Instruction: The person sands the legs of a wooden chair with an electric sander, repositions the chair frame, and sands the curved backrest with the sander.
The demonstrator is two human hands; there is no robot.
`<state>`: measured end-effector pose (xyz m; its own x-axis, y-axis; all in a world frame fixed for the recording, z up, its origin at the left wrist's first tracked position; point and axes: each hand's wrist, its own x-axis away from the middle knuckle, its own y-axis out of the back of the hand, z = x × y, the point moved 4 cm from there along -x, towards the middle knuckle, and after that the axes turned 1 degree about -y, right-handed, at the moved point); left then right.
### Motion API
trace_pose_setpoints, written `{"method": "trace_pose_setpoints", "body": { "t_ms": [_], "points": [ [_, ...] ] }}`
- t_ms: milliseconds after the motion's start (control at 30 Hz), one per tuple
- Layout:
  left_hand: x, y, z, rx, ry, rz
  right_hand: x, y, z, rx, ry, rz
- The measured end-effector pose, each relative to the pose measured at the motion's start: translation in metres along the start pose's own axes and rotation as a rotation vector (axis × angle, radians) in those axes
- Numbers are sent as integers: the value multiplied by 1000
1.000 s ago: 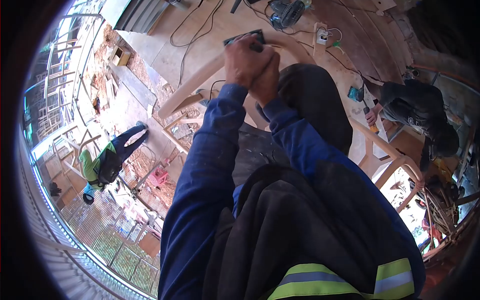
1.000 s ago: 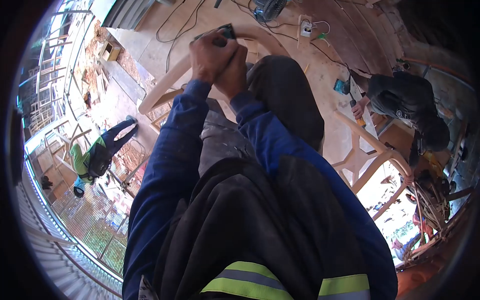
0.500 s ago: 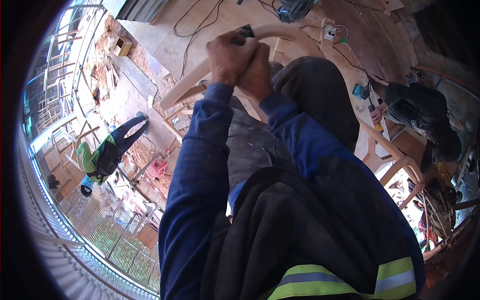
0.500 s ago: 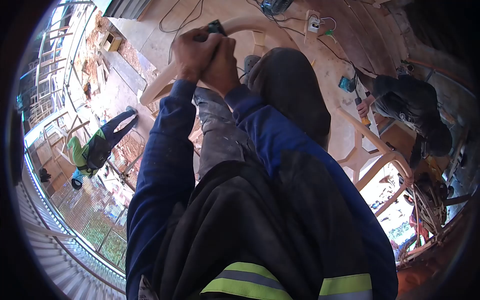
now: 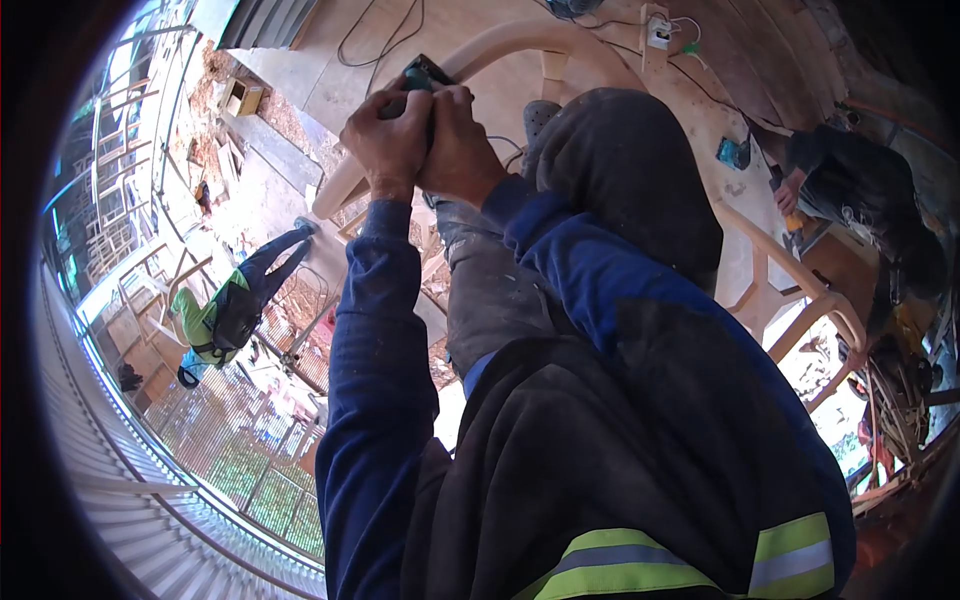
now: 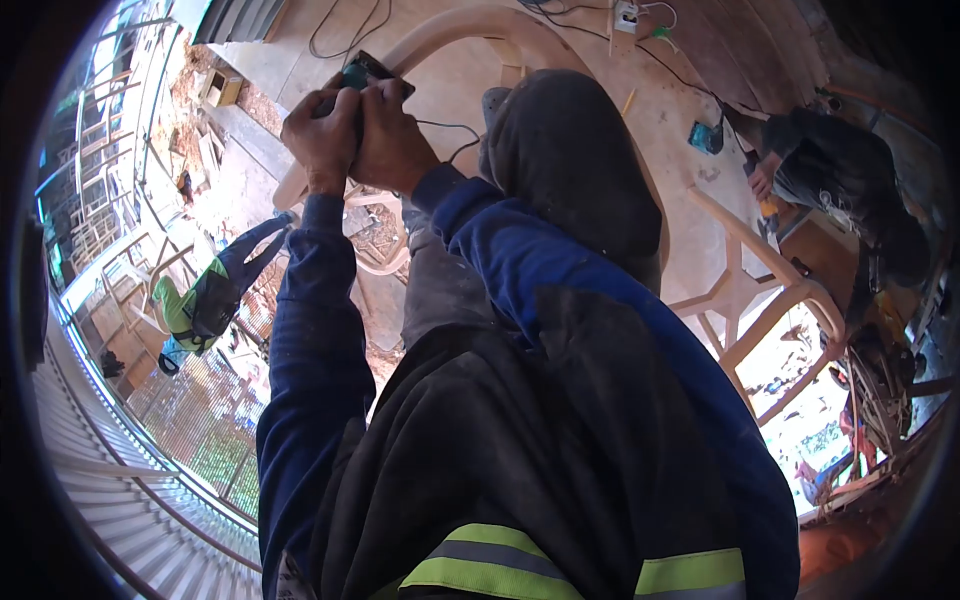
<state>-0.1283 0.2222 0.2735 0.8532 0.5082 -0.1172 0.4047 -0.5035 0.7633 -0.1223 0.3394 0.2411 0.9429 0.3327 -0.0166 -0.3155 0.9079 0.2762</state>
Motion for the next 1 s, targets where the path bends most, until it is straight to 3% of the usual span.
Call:
{"method": "trace_pose_setpoints", "body": {
  "t_ms": [200, 333, 400, 600, 700, 867, 967, 1000],
  "points": [
    [-25, -50, -82, 86, -24, 216, -25, 62, -26, 3, -6, -283],
    [-27, -60, -100, 180, -57, 234, -26, 78, -28, -47, 12, -289],
    [-25, -53, -92, 130, -109, 181, -22, 71, -20, 16, 2, -278],
    [-4, 1, -24, 127, 81, 14, -8, 4, -9, 27, -23, -81],
    [0, 29, 18, 177, 186, -37, -2, -28, 13, 32, 127, -19],
    [12, 52, 64, 212, 182, -110, 8, -54, 29, -43, 112, 55],
    [0, 50, 42, -21, 228, -56, 4, -46, 27, -16, 75, 110],
    [-1, 40, 41, 79, 192, -61, 1, -45, 19, 12, 189, 31]
  ]
}}
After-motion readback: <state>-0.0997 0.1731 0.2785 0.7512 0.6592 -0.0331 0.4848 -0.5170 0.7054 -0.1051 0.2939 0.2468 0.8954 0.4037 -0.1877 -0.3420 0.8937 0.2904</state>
